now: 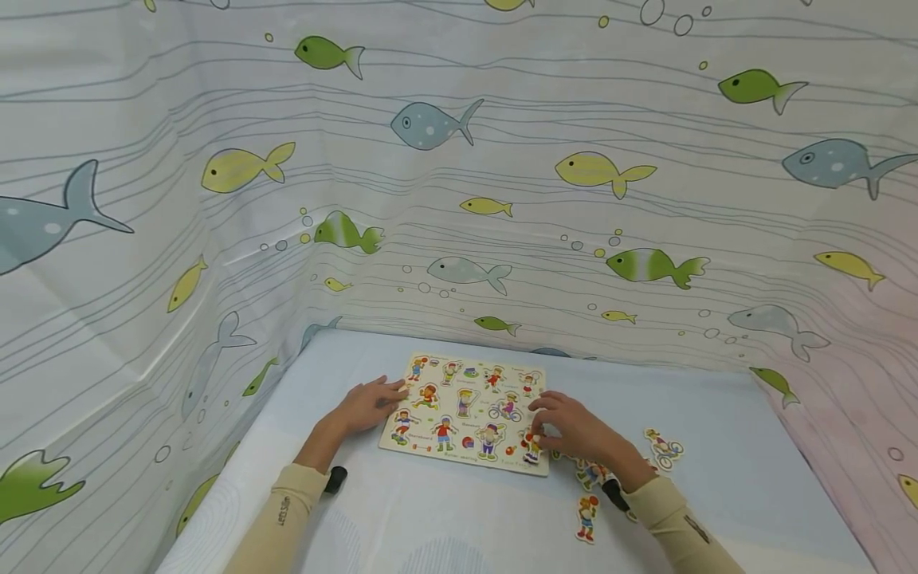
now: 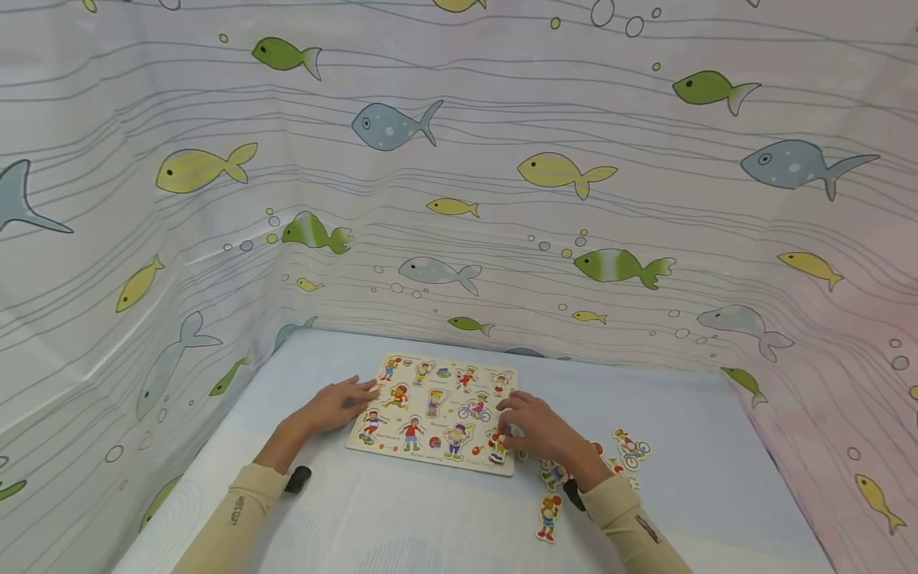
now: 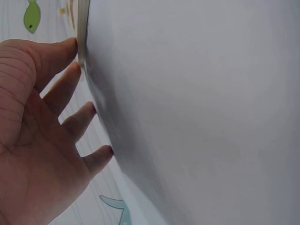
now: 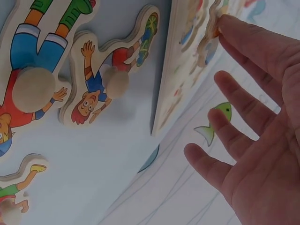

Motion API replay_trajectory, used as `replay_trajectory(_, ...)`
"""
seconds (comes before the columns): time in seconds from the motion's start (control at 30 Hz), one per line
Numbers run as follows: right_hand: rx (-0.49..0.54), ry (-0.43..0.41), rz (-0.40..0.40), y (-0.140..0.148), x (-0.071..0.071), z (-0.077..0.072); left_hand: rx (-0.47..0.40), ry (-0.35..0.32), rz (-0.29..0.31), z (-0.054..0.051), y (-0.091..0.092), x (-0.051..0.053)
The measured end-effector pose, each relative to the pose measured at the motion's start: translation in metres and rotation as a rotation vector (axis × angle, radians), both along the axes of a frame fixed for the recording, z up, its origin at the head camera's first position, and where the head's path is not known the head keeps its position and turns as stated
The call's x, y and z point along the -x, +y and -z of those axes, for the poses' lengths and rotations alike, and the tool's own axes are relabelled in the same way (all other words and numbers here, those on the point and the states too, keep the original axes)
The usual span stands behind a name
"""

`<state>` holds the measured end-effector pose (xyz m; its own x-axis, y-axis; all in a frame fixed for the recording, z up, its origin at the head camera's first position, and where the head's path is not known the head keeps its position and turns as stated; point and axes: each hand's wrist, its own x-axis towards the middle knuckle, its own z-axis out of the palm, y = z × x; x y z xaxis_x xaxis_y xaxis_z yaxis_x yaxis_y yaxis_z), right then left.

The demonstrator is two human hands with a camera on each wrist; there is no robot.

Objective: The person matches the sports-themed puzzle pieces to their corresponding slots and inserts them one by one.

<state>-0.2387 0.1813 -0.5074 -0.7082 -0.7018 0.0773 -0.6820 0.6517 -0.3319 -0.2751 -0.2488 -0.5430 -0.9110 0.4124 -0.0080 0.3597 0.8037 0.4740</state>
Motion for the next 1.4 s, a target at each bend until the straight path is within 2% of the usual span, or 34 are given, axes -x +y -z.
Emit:
replay_trajectory(0.3, -0.022, 0.006, -0.046, -0.001, 0.006, 0.007, -0.022, 0.0, 0.005, -0.004, 0.001, -0.001)
replay_trajectory(1.07, -0.067, -0.092, 0.005, -0.01, 0.016, 0.01, -0.028, 0.009, 0.011, 0.0, -0.001, 0.0)
replay_trajectory(1.4, -0.096, -0.069, 0.03, -0.013, 0.014, 0.007, -0.023, 0.0, 0.001, -0.001, 0.0, 0.001)
